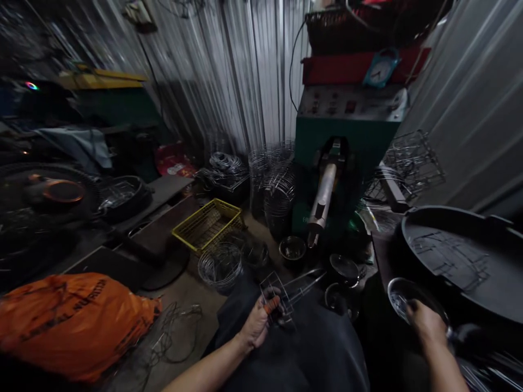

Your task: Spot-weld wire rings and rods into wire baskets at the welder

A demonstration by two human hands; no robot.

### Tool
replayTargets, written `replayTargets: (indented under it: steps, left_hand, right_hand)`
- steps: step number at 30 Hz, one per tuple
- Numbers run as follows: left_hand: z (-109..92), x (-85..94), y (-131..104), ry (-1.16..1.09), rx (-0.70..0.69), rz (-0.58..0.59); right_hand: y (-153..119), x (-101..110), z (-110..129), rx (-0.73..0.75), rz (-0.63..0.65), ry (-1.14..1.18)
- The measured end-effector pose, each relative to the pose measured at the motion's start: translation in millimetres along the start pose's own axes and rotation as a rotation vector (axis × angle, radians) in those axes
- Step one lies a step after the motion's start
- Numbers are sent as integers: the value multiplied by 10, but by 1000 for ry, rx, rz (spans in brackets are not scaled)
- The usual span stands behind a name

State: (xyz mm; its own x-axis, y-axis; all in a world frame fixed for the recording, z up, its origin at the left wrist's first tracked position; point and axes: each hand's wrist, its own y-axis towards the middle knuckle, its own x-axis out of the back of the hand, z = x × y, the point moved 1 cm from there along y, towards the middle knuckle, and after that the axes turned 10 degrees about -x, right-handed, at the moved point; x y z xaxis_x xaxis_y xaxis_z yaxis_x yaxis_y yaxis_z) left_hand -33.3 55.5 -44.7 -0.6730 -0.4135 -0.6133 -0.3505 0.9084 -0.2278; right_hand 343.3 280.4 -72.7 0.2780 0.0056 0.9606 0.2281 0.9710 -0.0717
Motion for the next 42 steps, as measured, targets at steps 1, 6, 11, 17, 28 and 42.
replayTargets:
  steps: [1, 6, 11, 17, 28, 42]
  left_hand:
    - [-25, -11, 16, -11, -22, -6]
    - [-138, -78, 38, -15, -115, 30]
    - [-164, -53, -62, 8, -104, 53]
    - [-183, 66, -126, 19, -122, 70]
    - [-247, 144, -24, 65, -83, 76]
    - [-136, 577, -139, 352, 251, 102]
  right_hand:
    - [-175, 68, 192, -29, -14, 49]
    - [-1240, 283, 1475, 335, 411, 553]
    - [-1722, 253, 2093, 280, 582, 956]
    - [-1892, 114, 2187, 195, 581, 1239]
    - [-1918, -82, 2286, 98, 480, 1409]
    - [-2086, -198, 2128, 171, 356, 1196]
